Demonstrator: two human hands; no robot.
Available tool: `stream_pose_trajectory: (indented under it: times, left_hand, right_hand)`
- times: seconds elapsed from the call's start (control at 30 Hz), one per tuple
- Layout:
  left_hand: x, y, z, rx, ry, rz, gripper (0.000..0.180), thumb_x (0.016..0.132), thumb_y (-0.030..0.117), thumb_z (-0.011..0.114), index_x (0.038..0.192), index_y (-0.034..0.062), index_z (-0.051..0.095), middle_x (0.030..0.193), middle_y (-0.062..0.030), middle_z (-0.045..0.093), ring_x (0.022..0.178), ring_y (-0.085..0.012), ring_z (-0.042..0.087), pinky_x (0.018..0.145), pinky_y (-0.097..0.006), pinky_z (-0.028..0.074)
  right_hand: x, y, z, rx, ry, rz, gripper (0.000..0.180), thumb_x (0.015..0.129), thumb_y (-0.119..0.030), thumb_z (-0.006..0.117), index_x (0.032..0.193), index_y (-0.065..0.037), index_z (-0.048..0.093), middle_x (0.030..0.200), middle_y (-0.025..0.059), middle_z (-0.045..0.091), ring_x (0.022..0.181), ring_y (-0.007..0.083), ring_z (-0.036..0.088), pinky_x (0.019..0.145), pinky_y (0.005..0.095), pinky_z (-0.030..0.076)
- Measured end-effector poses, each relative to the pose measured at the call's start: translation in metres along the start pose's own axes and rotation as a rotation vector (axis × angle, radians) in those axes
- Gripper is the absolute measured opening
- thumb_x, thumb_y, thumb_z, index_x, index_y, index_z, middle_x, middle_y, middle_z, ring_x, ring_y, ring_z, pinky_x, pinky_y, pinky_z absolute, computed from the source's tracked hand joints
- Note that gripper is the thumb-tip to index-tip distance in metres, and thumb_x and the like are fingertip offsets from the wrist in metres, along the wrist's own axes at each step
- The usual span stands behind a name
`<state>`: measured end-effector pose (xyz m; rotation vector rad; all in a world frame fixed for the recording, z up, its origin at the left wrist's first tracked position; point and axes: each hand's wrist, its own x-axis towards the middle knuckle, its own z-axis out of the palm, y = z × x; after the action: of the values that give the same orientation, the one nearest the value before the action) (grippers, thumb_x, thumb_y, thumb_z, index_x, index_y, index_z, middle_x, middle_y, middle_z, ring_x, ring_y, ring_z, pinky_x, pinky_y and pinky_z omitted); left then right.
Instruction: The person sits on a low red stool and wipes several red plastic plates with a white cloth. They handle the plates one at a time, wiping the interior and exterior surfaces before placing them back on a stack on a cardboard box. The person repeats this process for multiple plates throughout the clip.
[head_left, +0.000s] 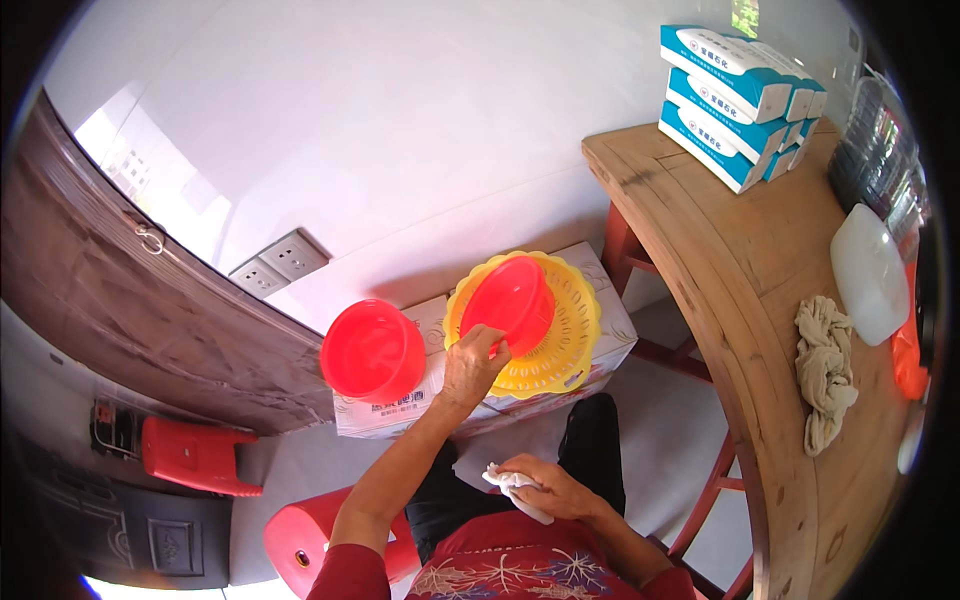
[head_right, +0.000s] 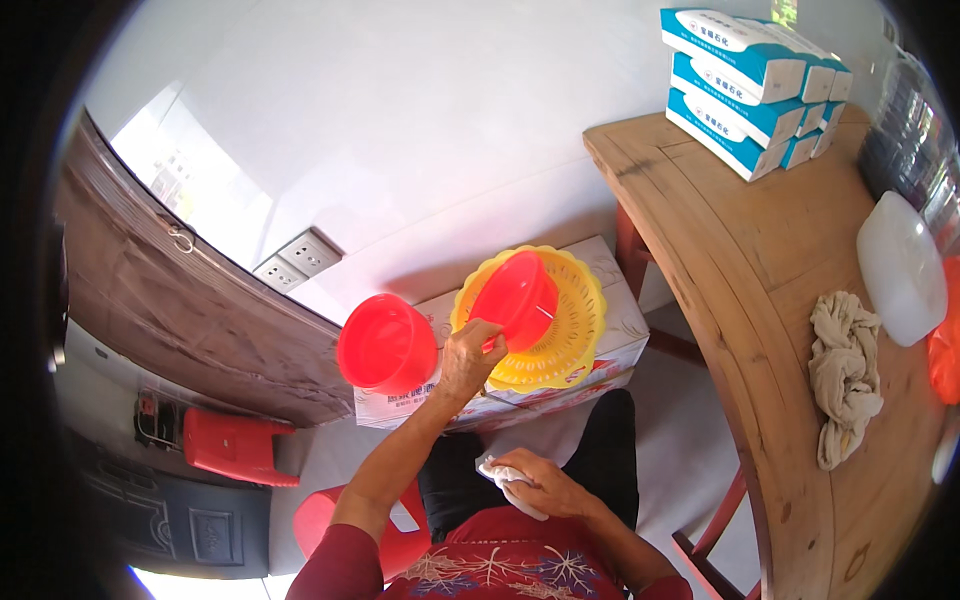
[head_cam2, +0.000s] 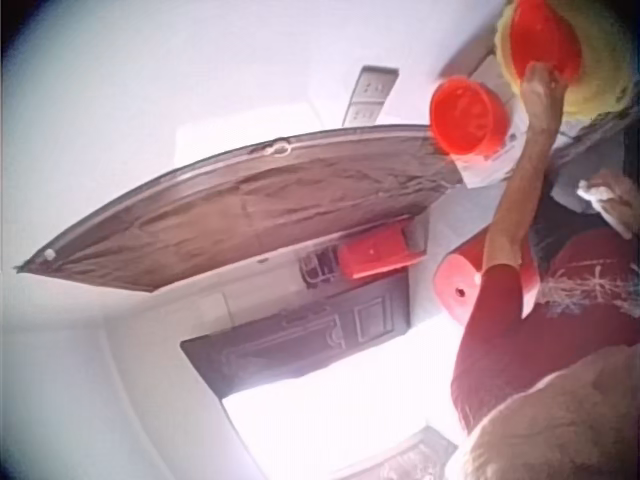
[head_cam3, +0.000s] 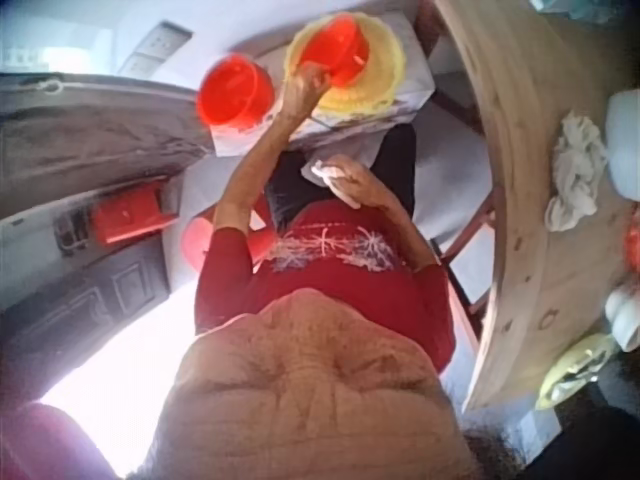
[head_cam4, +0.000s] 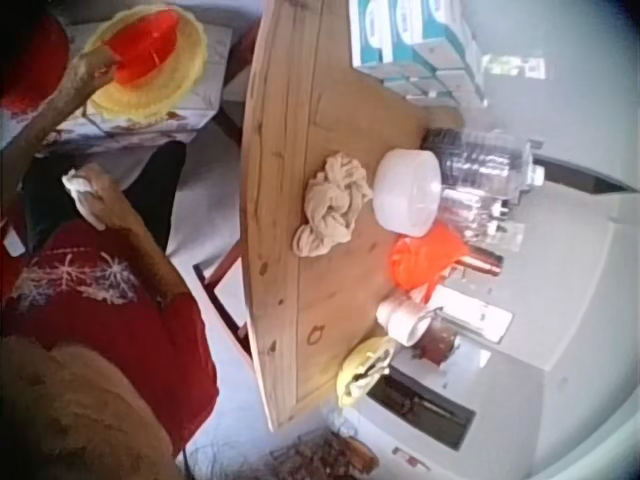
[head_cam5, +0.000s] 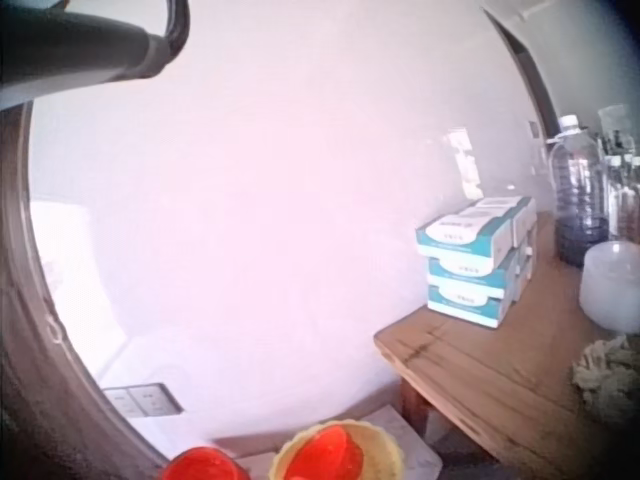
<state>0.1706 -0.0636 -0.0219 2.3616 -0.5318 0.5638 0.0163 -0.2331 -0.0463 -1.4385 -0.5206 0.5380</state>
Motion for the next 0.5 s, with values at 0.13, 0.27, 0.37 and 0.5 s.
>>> stream_pose_trajectory:
  times: [0.13, 0.27, 0.37, 0.5]
  left_hand:
    - [0.002, -0.003, -0.007, -0.032, 0.021, -0.055, 0.013, 0.08, 0.011, 0.069, 0.086, 0.0019, 0.063, 0.079, -0.0144, 0.064, 0.071, -0.0318, 0.065, 0.062, -0.04, 0.052]
    - [0.004, 0.002, -0.015, -0.148, 0.131, -0.178, 0.014, 0.084, 0.01, 0.067, 0.092, 0.0014, 0.061, 0.079, -0.0155, 0.063, 0.07, -0.0298, 0.065, 0.062, -0.037, 0.051]
    - [0.002, 0.004, -0.022, -0.376, 0.193, -0.313, 0.015, 0.089, 0.01, 0.064, 0.098, 0.0011, 0.056, 0.079, -0.0133, 0.062, 0.07, -0.0225, 0.062, 0.064, -0.032, 0.049]
    - [-0.01, 0.018, -0.033, -0.528, 0.258, -0.307, 0.013, 0.095, 0.009, 0.056, 0.104, 0.0005, 0.052, 0.081, -0.009, 0.058, 0.073, -0.0125, 0.053, 0.065, -0.028, 0.046]
  right_hand:
    - [0.0, 0.001, 0.002, -0.032, 0.01, -0.025, 0.037, 0.087, -0.01, 0.053, 0.122, -0.001, 0.055, 0.111, 0.0161, 0.056, 0.103, 0.0267, 0.056, 0.091, 0.0318, 0.043]
    - [0.0, -0.011, -0.002, -0.03, 0.035, 0.012, 0.037, 0.086, -0.007, 0.054, 0.122, -0.001, 0.055, 0.114, 0.0151, 0.057, 0.106, 0.0249, 0.056, 0.092, 0.0308, 0.043]
    - [0.001, -0.02, -0.006, -0.004, 0.1, 0.003, 0.036, 0.085, -0.004, 0.055, 0.121, -0.001, 0.055, 0.115, 0.0137, 0.057, 0.107, 0.0227, 0.056, 0.092, 0.03, 0.042]
    - [0.015, -0.04, -0.012, -0.091, 0.355, -0.139, 0.038, 0.08, 0.003, 0.051, 0.118, -0.001, 0.055, 0.113, 0.0141, 0.057, 0.104, 0.0229, 0.057, 0.087, 0.0307, 0.045]
